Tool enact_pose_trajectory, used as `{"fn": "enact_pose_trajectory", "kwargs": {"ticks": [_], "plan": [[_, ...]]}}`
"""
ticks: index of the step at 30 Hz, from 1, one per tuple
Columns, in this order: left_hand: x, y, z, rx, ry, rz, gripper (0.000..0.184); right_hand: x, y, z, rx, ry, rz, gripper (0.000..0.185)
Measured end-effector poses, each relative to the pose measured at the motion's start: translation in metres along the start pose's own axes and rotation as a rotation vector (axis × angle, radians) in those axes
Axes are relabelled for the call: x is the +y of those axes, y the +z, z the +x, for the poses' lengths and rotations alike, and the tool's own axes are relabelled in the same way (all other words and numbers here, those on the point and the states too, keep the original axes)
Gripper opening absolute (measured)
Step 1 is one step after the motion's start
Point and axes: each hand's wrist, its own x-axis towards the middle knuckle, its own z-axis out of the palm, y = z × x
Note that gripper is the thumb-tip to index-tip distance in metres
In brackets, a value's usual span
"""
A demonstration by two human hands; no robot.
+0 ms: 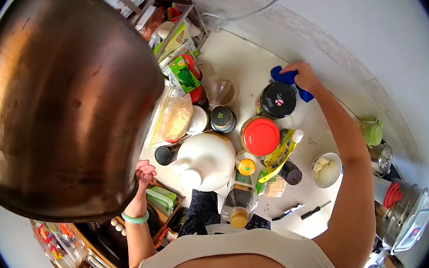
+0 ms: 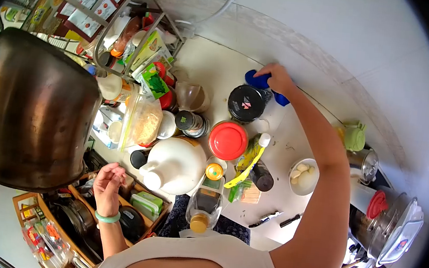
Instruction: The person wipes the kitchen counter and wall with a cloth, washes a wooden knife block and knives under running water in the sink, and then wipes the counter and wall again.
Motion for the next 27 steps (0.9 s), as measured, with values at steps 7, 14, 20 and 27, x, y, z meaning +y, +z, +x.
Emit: {"fn": "enact_pose_trajectory", "kwargs": {"ticks": [7, 14, 20, 27], "plan": [[0.006, 0.006, -0.001, -0.027, 0.017, 0.051, 0.027, -0.061, -0.006, -0.070, 0.362, 0.536, -0.585, 0.030], [0.009, 0.010, 0.000, -0.049, 0.004, 0.038, 0.027, -0.081, -0.001, -0.072, 0.240, 0.095, -0.469, 0.045], [0.013, 0.009, -0.005, -0.022, 0.013, 0.055, 0.027, -0.035, 0.020, -0.029, -0.003, -0.142, -0.267, 0.045], [0.013, 0.022, -0.018, -0.005, 0.021, 0.051, 0.028, -0.072, 0.017, 0.070, 0.041, -0.473, -0.157, 0.042]]}}
